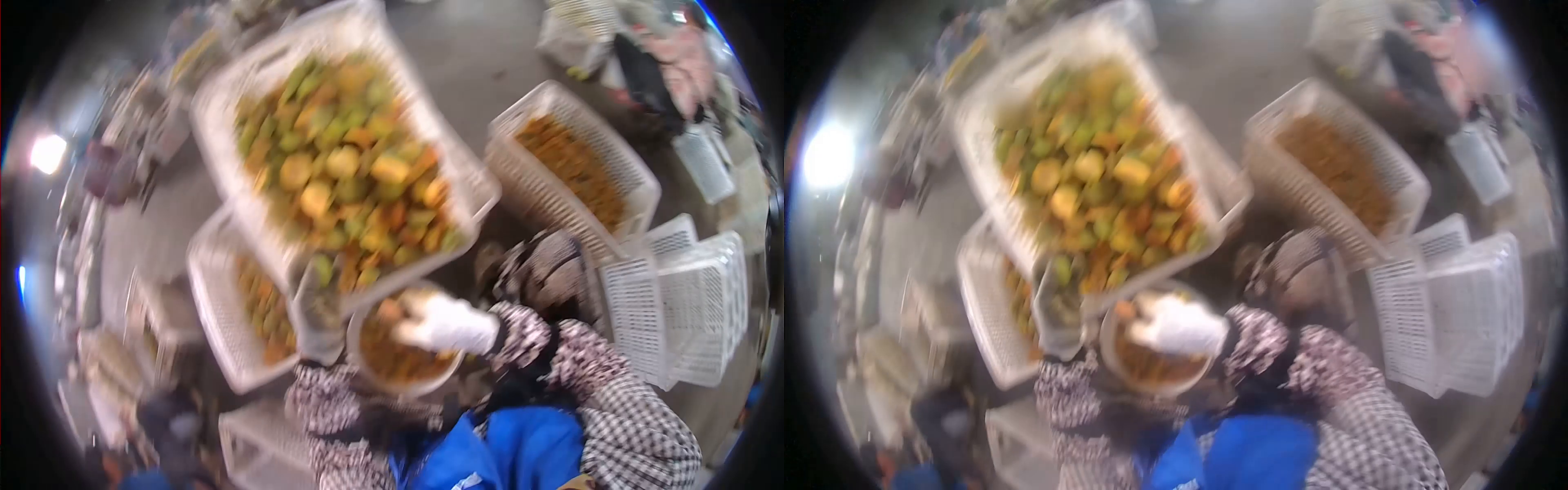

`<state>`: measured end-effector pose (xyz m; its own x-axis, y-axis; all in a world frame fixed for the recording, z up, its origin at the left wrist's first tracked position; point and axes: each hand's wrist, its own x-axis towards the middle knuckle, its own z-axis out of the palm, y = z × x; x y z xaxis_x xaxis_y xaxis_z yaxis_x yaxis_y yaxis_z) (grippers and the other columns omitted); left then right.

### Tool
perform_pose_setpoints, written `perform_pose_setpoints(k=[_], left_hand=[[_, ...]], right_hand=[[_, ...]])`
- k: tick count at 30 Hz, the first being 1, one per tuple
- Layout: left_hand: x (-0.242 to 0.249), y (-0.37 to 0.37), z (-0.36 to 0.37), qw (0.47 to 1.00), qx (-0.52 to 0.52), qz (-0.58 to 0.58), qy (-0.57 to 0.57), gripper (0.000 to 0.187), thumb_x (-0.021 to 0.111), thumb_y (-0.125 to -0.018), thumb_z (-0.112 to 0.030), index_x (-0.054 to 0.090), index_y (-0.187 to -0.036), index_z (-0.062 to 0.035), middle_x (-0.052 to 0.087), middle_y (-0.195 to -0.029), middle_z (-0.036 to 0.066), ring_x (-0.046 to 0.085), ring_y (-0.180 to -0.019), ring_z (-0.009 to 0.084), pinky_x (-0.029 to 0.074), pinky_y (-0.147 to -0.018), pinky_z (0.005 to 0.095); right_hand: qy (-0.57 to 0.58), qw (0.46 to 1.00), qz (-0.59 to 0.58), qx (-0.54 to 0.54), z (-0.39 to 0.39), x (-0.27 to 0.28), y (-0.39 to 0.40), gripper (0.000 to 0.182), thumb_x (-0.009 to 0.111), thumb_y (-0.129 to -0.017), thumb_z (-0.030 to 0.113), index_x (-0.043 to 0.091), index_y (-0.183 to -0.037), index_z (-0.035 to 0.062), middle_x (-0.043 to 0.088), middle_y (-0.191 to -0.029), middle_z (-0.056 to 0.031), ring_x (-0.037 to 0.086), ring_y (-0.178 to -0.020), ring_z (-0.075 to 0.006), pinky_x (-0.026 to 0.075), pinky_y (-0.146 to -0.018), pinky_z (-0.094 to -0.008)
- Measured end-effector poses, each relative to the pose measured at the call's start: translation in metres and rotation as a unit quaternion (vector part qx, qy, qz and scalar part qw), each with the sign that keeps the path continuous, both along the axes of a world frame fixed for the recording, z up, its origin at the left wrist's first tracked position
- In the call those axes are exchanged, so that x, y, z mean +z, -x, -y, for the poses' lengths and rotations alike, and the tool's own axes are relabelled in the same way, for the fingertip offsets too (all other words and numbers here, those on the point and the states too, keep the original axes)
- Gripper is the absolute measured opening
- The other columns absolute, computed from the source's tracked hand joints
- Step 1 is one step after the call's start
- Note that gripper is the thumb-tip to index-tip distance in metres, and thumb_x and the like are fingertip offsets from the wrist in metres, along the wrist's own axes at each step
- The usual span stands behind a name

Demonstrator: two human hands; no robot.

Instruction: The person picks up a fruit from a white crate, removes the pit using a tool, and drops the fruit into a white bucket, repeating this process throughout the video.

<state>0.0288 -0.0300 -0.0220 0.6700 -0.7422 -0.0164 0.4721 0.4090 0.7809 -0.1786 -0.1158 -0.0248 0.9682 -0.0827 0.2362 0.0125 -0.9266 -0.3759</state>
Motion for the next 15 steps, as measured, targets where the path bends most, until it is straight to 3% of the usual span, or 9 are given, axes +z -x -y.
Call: perform_pose_setpoints(k=[1, 2, 4, 6, 8, 10, 12, 13, 15], left_hand=[[0.019, 0.013, -0.004, 1.0, -0.003, 0.004, -0.01, 0.029, 0.056, -0.093, -0.008, 0.054, -0.121, -0.0009, 0.057, -0.117, 0.014, 0.058, -0.108, 0.0244, 0.048, -0.097, 0.0381], [0.033, 0.019, -0.002, 1.0, -0.014, 0.006, -0.011, 0.029, 0.057, -0.094, -0.009, 0.053, -0.122, 0.0007, 0.058, -0.115, 0.014, 0.059, -0.107, 0.0245, 0.051, -0.095, 0.0375], [0.029, 0.012, -0.004, 0.998, 0.009, -0.008, -0.062, 0.034, 0.056, -0.096, -0.018, 0.052, -0.124, 0.0009, 0.059, -0.112, 0.013, 0.061, -0.104, 0.0243, 0.055, -0.088, 0.0347], [0.015, -0.003, -0.016, 0.996, 0.007, -0.024, -0.091, 0.03, 0.058, -0.096, -0.019, 0.054, -0.118, 0.0008, 0.059, -0.112, 0.013, 0.062, -0.1, 0.0229, 0.056, -0.086, 0.0328], [-0.007, -0.021, -0.026, 0.991, -0.104, 0.033, -0.084, 0.025, 0.058, -0.097, -0.021, 0.054, -0.11, 0.0007, 0.06, -0.105, 0.012, 0.064, -0.094, 0.0213, 0.056, -0.084, 0.0319], [-0.016, -0.013, -0.027, 0.994, -0.091, -0.031, -0.051, 0.024, 0.055, -0.098, -0.024, 0.054, -0.104, -0.0007, 0.062, -0.096, 0.011, 0.064, -0.088, 0.0196, 0.056, -0.08, 0.0318], [0.0, 0.017, -0.013, 0.952, 0.045, 0.22, -0.21, 0.041, 0.042, -0.102, -0.04, 0.054, -0.11, -0.0017, 0.061, -0.101, 0.008, 0.061, -0.093, 0.0187, 0.053, -0.08, 0.0307], [0.006, 0.008, -0.014, 0.978, -0.007, 0.017, -0.208, 0.037, 0.044, -0.101, -0.039, 0.054, -0.11, -0.004, 0.061, -0.101, 0.01, 0.06, -0.097, 0.0207, 0.052, -0.085, 0.0358], [-0.002, 0.005, -0.016, 0.984, -0.032, -0.087, -0.151, 0.037, 0.044, -0.102, -0.037, 0.054, -0.114, -0.0038, 0.061, -0.104, 0.011, 0.061, -0.098, 0.0228, 0.052, -0.088, 0.0391]], right_hand=[[-0.338, 0.936, 0.032, -0.09, -0.006, 0.002, -0.008, 0.029, 0.061, -0.086, 0.022, 0.059, -0.109, 0.0039, 0.061, -0.095, -0.0163, 0.061, -0.077, -0.0189, 0.05, -0.06, -0.0321], [-0.49, 0.842, -0.143, -0.175, 0.001, 0.034, -0.015, 0.034, 0.061, -0.085, 0.03, 0.061, -0.107, 0.0028, 0.062, -0.097, -0.0167, 0.062, -0.091, -0.0322, 0.049, -0.081, -0.038], [-0.643, 0.736, -0.131, -0.168, 0.001, 0.032, -0.022, 0.042, 0.065, -0.086, 0.034, 0.06, -0.108, -0.0007, 0.065, -0.097, -0.0141, 0.062, -0.09, -0.0202, 0.048, -0.08, -0.0341], [-0.638, 0.73, -0.171, -0.175, 0.003, 0.039, -0.026, 0.043, 0.065, -0.086, 0.034, 0.06, -0.11, -0.0011, 0.065, -0.095, -0.0129, 0.062, -0.089, -0.0191, 0.048, -0.079, -0.0327], [-0.646, 0.724, -0.177, -0.163, -0.002, 0.031, -0.031, 0.043, 0.065, -0.086, 0.034, 0.06, -0.111, -0.0002, 0.065, -0.095, -0.0133, 0.062, -0.089, -0.0197, 0.048, -0.078, -0.0324], [-0.574, 0.799, -0.121, -0.133, -0.009, 0.033, -0.039, 0.045, 0.062, -0.086, 0.037, 0.059, -0.112, 0.0, 0.065, -0.095, -0.015, 0.063, -0.089, -0.0231, 0.049, -0.078, -0.0342], [-0.509, 0.834, -0.149, -0.155, -0.014, 0.029, -0.045, 0.047, 0.058, -0.087, 0.042, 0.058, -0.108, -0.0002, 0.064, -0.094, -0.0176, 0.064, -0.087, -0.0302, 0.049, -0.079, -0.0379], [-0.46, 0.861, -0.132, -0.17, -0.019, 0.016, -0.046, 0.048, 0.058, -0.087, 0.043, 0.058, -0.106, -0.0003, 0.064, -0.095, -0.0189, 0.064, -0.088, -0.0335, 0.049, -0.079, -0.0402], [-0.415, 0.883, -0.117, -0.185, -0.021, 0.011, -0.048, 0.044, 0.057, -0.087, 0.041, 0.056, -0.103, 0.0006, 0.064, -0.096, -0.0216, 0.063, -0.088, -0.0396, 0.05, -0.077, -0.0457]])
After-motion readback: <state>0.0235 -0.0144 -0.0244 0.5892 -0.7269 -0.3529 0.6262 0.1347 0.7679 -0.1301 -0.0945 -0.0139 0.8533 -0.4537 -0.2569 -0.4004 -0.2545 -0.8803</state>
